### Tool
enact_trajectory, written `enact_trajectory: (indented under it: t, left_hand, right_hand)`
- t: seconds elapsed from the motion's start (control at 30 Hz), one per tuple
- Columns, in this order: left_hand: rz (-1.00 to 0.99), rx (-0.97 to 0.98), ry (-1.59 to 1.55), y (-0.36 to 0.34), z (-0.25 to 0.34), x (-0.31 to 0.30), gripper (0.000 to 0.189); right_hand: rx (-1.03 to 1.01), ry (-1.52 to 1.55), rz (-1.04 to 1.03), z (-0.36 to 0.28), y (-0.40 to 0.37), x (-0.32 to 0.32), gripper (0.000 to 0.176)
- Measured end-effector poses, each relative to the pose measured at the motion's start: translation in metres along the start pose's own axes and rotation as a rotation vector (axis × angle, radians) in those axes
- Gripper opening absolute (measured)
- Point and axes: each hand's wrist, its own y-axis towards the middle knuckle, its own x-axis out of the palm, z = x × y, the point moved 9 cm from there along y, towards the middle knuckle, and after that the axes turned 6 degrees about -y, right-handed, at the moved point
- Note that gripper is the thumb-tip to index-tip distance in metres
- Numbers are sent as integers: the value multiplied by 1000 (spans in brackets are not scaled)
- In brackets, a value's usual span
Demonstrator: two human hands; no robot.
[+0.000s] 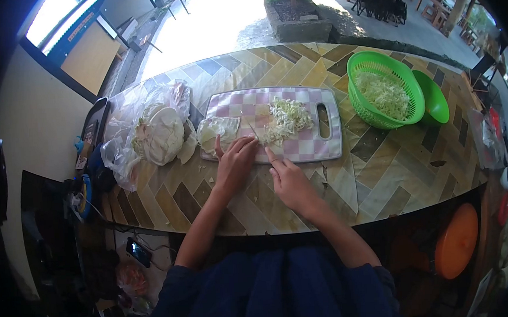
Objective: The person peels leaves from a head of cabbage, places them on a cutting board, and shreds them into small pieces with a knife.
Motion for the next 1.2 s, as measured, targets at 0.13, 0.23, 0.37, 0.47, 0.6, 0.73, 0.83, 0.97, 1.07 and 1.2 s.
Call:
enact_trajectory:
  t: [0.13,0.23,0.37,0.47,0.6,0.73,0.83,0.97,1.07,1.2]
  left_hand:
    - [-12,11,22,-1,0,1,21]
    - [18,22,37,-1,0,1,19]
    - [20,5,13,-2,-1,3,19]
    - [19,1,5,-2,-3,3,20]
    - [37,1,41,-3,0,2,19]
    - [36,-15,-2,0,-4,2,18]
    - [47,-8,-25,0,-3,0,17]
    - [50,13,-7,0,-2,-2,13]
    - [60,11,4,-1,-2,-1,12]
    - [71,8,2,-1,0,-3,12]
  right_hand:
    - [59,-66,-62,-4,-6,3,53]
    - [87,-79,-98,-3,-8,6,53]
    - [88,-89,-107,-4,-6,10,53]
    - [85,-93,-100,-1,1,16,53]
    - [79,-111,-41,5,18,25,53]
    - [45,-122,-62,5,15,17,53]
    - [27,-62,-5,12,9,6,52]
    - [-2,3,17,8,7,0,52]
    - [2,17,2,-1,2,0,52]
    - [51,-21,-49,-6,-8,6,54]
